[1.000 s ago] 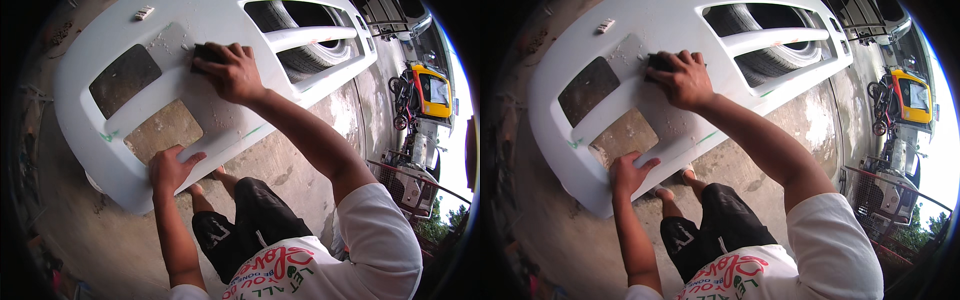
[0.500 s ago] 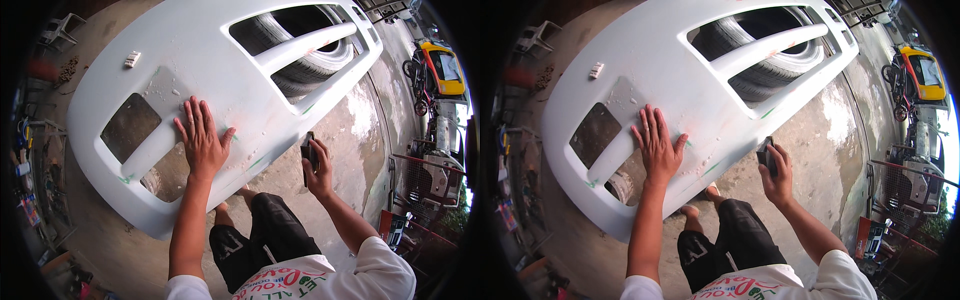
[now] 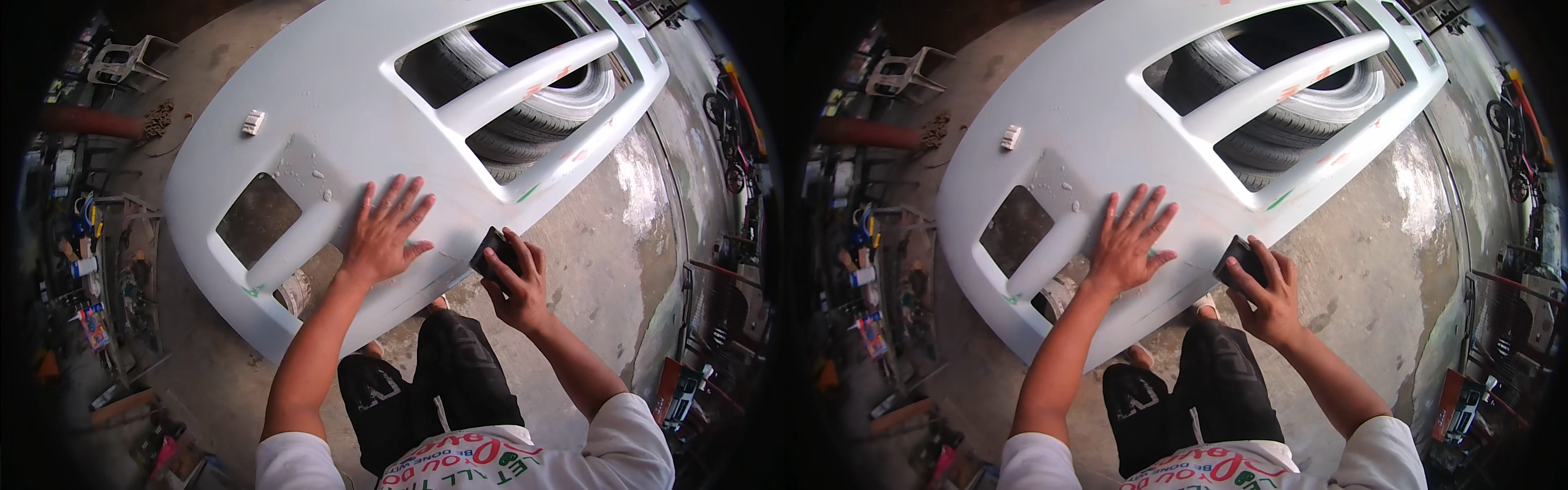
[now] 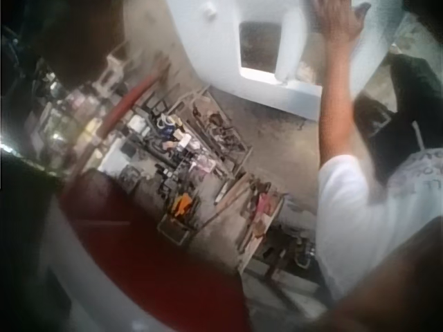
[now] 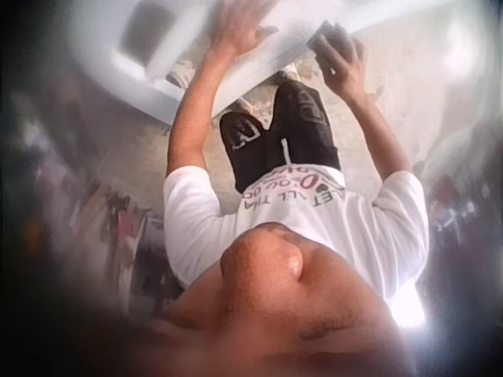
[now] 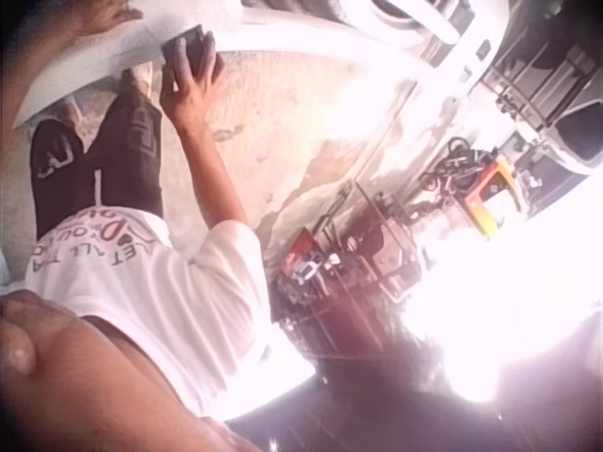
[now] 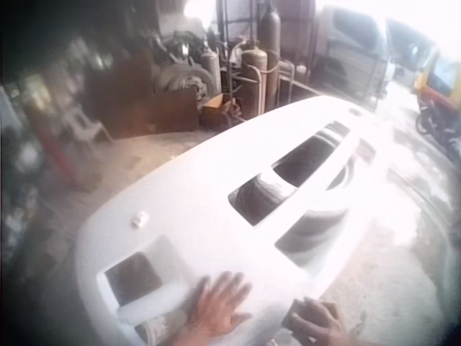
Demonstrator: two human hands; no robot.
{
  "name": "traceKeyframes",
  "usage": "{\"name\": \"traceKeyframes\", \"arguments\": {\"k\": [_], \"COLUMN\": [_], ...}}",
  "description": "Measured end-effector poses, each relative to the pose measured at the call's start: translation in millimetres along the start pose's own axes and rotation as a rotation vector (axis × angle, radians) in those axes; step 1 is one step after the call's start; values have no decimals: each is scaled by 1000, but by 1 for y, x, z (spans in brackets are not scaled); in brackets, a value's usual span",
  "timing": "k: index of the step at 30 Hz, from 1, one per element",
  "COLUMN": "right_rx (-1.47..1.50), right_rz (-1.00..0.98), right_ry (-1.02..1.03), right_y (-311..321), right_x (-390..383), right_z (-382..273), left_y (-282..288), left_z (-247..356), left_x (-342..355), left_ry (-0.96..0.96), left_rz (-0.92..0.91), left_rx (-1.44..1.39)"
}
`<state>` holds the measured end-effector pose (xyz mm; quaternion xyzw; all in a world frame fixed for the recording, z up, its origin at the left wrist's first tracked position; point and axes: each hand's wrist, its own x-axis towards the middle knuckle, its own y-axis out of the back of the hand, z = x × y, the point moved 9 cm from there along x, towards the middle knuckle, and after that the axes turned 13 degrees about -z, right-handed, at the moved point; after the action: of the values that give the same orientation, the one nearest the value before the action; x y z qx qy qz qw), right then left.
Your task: The person sands a white car bumper with a sanding block, repeatedly dipping it into a bucket of water. The person works on the flat surfaces and edges of the bumper, moving around the part to reach different areas.
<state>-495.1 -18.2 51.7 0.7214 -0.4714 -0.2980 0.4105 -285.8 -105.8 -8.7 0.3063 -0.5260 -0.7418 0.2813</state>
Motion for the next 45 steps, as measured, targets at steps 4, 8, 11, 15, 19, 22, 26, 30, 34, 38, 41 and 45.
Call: {"name": "traceKeyframes", "arguments": {"k": [4, 8, 11, 15, 19, 22, 26, 30, 34, 38, 41, 45], "right_rx": [-137, -271, -262, -350, -349, -368, -353, -352, -252, 1013, 1901, 2204], "right_rz": [-184, -41, -53, -243, -3, -189, 16, -135, 393, 564, 551, 573], "right_ry": [269, 291, 236, 440, 64, 289, -6, 251, -388, -325, -379, -175], "right_y": [-45, -56, -75, -95, -92, -103, -84, -119, -11, -27, -84, -88], "right_x": [54, 135, 130, 123, 120, 109, 132, 107, 120, 74, 7, -64], "right_z": [-90, -112, -137, -146, -138, -151, -139, -169, -35, 15, 16, 13], "left_y": [34, 19, -5, -35, -69, -63, -61, -59, -47, -16, -7, 44], "left_z": [-146, -133, -66, -48, -42, -52, -36, -52, -40, -120, -204, -280], "left_x": [-45, -86, -160, -237, -243, -254, -249, -261, -271, -294, -278, -141], "left_ry": [499, 435, 123, 168, 83, 89, 42, 78, -76, 365, 625, 577], "left_rz": [124, 286, 260, -46, -148, -186, -105, -128, 68, 219, 399, 539], "left_rx": [105, -45, -175, -516, -472, -427, -410, -378, -279, -110, -144, -228]}}
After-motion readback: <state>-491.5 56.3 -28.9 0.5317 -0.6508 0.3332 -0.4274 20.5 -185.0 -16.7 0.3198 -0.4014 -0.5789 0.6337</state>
